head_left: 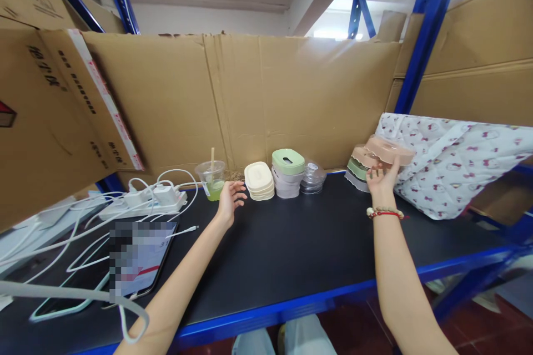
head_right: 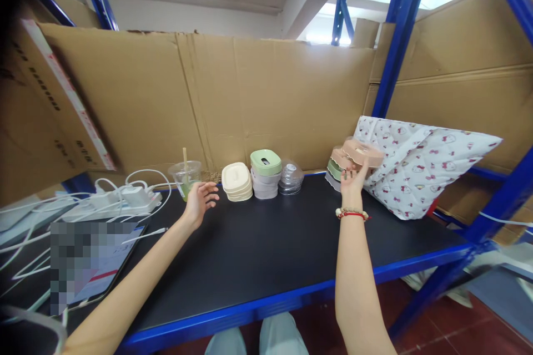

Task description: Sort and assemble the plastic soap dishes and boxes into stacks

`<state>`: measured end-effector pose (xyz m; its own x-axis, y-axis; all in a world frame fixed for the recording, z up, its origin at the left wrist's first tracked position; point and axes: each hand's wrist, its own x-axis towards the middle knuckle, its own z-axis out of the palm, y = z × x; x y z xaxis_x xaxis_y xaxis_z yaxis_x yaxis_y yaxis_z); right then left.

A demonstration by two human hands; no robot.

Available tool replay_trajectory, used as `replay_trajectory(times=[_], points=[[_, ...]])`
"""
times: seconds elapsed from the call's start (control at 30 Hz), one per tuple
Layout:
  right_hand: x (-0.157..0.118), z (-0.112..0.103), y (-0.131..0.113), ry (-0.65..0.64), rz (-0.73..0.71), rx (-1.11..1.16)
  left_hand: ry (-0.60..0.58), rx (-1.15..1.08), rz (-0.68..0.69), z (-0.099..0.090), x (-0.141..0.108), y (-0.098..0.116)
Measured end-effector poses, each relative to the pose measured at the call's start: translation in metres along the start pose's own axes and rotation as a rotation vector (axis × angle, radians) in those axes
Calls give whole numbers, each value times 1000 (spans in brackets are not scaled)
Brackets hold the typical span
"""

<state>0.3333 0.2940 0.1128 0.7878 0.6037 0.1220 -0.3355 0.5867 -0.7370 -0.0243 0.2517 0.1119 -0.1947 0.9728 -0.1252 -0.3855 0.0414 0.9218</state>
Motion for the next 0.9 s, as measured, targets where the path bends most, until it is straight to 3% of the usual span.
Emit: replay_trajectory(times=[0.2, 0.37, 0.5, 0.63, 0.77, 0.9], points=[[19, -8, 7, 214, -111, -30, -2, -4, -4, -1, -1, 0], [30, -25, 11, 196, -100, -11, -10, -3, 0, 0, -3, 2], [13, -18, 0, 196, -6, 168, -14, 12, 20, -1, 0, -1], [-15, 10, -13, 36, -20, 202, -105, 140, 201, -1, 2, -9], [-53, 46, -9, -224, 59, 154, -343, 349, 365, 4, -5, -19], [-105, 73, 9, -644, 235, -2, -540, 395, 326, 11, -14, -27]])
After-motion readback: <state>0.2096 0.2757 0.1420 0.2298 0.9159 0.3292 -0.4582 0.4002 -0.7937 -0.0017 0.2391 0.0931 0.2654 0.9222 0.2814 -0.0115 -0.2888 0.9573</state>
